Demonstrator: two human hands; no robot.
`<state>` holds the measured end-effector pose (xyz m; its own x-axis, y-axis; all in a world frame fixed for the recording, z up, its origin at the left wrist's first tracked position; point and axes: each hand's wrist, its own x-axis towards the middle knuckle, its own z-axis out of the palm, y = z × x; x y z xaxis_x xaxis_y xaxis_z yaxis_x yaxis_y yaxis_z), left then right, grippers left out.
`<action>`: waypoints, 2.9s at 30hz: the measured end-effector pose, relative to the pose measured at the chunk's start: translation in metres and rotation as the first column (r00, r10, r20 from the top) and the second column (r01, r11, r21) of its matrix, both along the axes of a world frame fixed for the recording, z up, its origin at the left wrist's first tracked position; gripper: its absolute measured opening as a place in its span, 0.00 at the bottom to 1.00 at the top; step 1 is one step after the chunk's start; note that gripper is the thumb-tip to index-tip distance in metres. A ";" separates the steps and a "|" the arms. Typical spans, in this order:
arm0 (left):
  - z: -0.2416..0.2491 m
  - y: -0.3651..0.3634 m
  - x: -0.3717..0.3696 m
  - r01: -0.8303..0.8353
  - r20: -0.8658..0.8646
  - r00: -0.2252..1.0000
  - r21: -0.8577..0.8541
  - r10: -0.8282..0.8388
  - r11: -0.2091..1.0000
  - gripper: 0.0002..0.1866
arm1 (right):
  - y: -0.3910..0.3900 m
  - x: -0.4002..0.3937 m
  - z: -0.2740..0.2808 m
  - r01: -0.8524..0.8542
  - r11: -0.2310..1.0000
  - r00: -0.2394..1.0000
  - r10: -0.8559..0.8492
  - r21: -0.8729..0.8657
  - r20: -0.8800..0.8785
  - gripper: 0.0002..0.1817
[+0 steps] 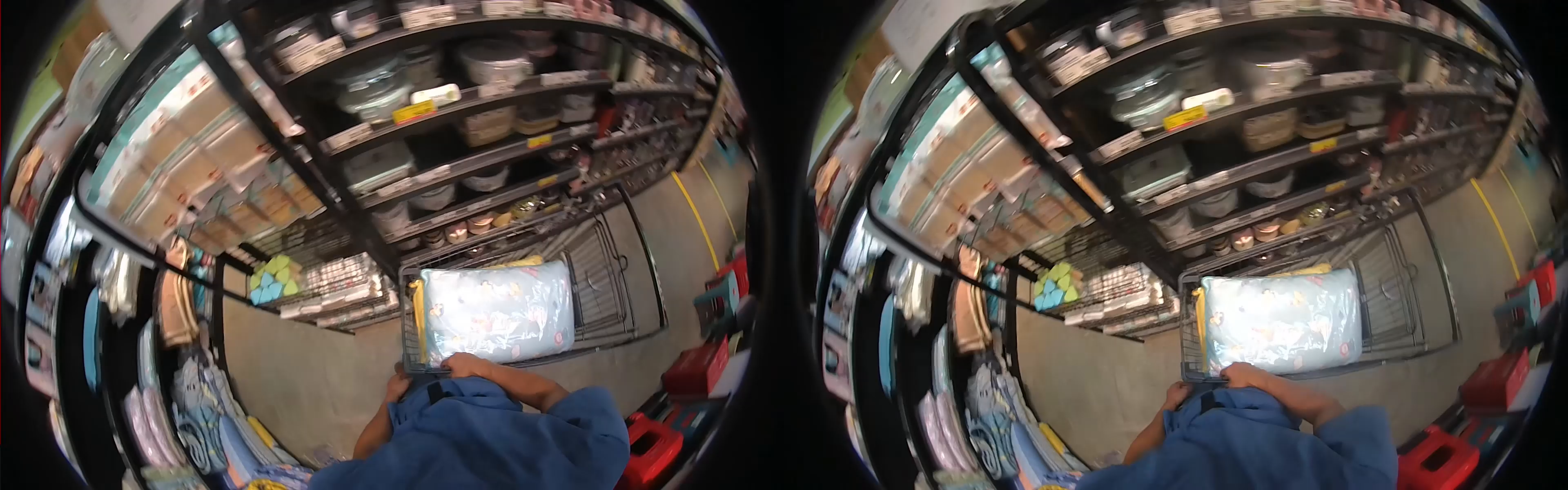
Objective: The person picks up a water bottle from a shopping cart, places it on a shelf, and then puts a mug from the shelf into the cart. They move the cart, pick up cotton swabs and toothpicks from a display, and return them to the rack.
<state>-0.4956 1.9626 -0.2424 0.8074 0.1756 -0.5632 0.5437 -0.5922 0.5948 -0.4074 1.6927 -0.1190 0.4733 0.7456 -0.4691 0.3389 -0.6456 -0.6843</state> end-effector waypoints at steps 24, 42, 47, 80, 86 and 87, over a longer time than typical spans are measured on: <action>0.031 -0.003 0.013 0.076 0.060 0.996 -0.137 -0.069 0.988 0.24 | 0.005 -0.006 0.004 0.028 0.999 0.992 -0.023 -0.033 0.121 0.22; 0.023 -0.010 0.003 -0.148 -0.135 0.981 -0.068 0.138 0.987 0.25 | -0.001 0.001 0.003 -0.016 0.999 1.000 0.017 -0.036 0.025 0.23; 0.020 -0.009 0.007 -0.106 -0.147 0.985 -0.071 0.095 0.992 0.25 | -0.002 0.001 0.007 0.000 1.000 1.000 0.000 -0.003 0.025 0.23; 0.040 0.008 0.024 -0.018 -0.125 0.992 -0.020 0.015 1.000 0.19 | -0.002 0.000 0.025 0.153 0.986 0.987 -0.155 0.066 0.034 0.29; 0.058 0.043 0.031 -0.225 0.179 0.960 0.034 0.215 0.974 0.20 | 0.020 0.023 0.079 0.395 0.882 0.916 -0.401 0.256 -0.031 0.30; 0.069 0.049 0.039 -0.262 0.325 0.922 0.130 0.208 0.956 0.22 | 0.029 0.031 0.083 0.442 0.843 0.888 -0.459 0.307 -0.020 0.30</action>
<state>-0.4566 2.0117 -0.1738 0.8588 0.4517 -0.2418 0.4875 -0.5751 0.6569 -0.3761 1.7215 -0.0359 0.8084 0.5431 -0.2269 0.1002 -0.5068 -0.8562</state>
